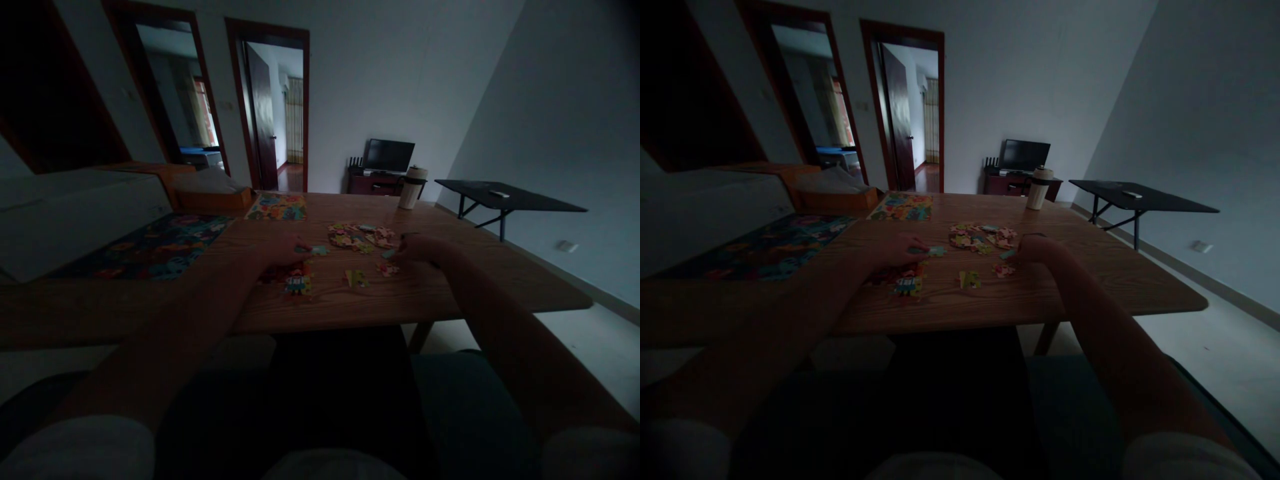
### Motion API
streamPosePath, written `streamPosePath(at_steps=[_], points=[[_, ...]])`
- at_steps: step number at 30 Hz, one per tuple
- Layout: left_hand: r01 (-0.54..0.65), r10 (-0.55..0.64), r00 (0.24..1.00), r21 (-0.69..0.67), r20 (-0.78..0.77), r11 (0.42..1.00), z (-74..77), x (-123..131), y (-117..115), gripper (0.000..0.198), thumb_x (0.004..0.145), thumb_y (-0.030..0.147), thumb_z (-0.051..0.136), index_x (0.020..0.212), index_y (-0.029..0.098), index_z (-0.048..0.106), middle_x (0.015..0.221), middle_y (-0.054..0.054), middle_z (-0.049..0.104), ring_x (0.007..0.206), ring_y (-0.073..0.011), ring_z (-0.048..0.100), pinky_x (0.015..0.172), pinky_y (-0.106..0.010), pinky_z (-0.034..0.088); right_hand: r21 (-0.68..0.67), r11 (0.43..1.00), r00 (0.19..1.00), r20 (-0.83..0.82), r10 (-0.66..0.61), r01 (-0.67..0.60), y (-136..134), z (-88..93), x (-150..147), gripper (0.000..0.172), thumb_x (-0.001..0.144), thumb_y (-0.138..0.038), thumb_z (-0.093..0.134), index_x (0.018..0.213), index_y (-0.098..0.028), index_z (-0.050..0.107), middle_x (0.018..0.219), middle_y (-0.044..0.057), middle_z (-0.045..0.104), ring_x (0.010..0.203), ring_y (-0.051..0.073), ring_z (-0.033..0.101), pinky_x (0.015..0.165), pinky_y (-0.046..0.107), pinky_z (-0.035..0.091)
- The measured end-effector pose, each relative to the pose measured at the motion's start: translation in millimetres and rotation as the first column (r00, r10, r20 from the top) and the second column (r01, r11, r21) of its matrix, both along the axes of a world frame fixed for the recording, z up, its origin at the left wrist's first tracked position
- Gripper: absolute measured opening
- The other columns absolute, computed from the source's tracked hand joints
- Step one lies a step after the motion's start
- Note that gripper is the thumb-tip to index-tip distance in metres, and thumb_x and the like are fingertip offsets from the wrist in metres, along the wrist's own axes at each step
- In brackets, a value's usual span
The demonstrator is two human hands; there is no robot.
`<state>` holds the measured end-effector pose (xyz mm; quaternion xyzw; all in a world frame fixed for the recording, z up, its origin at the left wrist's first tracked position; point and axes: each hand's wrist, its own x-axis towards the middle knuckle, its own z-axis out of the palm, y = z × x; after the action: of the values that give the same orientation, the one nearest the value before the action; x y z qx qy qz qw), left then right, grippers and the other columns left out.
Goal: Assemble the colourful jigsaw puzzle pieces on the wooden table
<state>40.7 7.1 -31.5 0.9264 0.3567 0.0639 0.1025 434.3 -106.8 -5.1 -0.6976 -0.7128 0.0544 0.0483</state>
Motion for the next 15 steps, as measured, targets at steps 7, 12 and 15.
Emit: streamPosePath(at_steps=[7,12,15], points=[[0.001,0.000,1.000,0.054,-0.019,0.999,-7.0,-1,10,0.051,0.097,0.060,0.056,0.129,0.028,0.079,0.134,-0.010,0.074,0.121,-0.0299,0.064,0.107,-0.039,0.046,-0.130,0.991,0.996,-0.084,-0.010,-0.001,8,-0.1,-7,0.015,0.083,-0.033,0.081,0.093,-0.022,0.080,0.095,0.009,0.081,0.088,0.026,0.074,0.083,0.036,0.059],[-0.013,0.015,0.999,0.064,-0.036,0.998,-7.1,0,6,0.052,0.098,0.060,0.053,0.130,0.029,0.079,0.131,-0.010,0.075,0.117,-0.0294,0.066,0.104,-0.038,0.048,0.045,0.994,0.946,-0.315,-0.080,0.099,19,4.5,-35,0.023,0.088,-0.014,0.072,0.111,-0.018,0.076,0.096,0.011,0.079,0.078,0.020,0.071,0.069,0.029,0.058],[-0.034,0.036,0.999,0.057,-0.029,0.998,-7.3,1,3,0.051,0.098,0.057,0.054,0.130,0.027,0.079,0.135,-0.011,0.073,0.119,-0.0300,0.066,0.105,-0.039,0.048,0.046,0.998,0.855,-0.518,-0.005,0.034,31,5.2,-76,0.046,0.091,-0.011,0.069,0.136,-0.021,0.066,0.096,0.007,0.078,0.065,0.015,0.067,0.056,0.024,0.053]])
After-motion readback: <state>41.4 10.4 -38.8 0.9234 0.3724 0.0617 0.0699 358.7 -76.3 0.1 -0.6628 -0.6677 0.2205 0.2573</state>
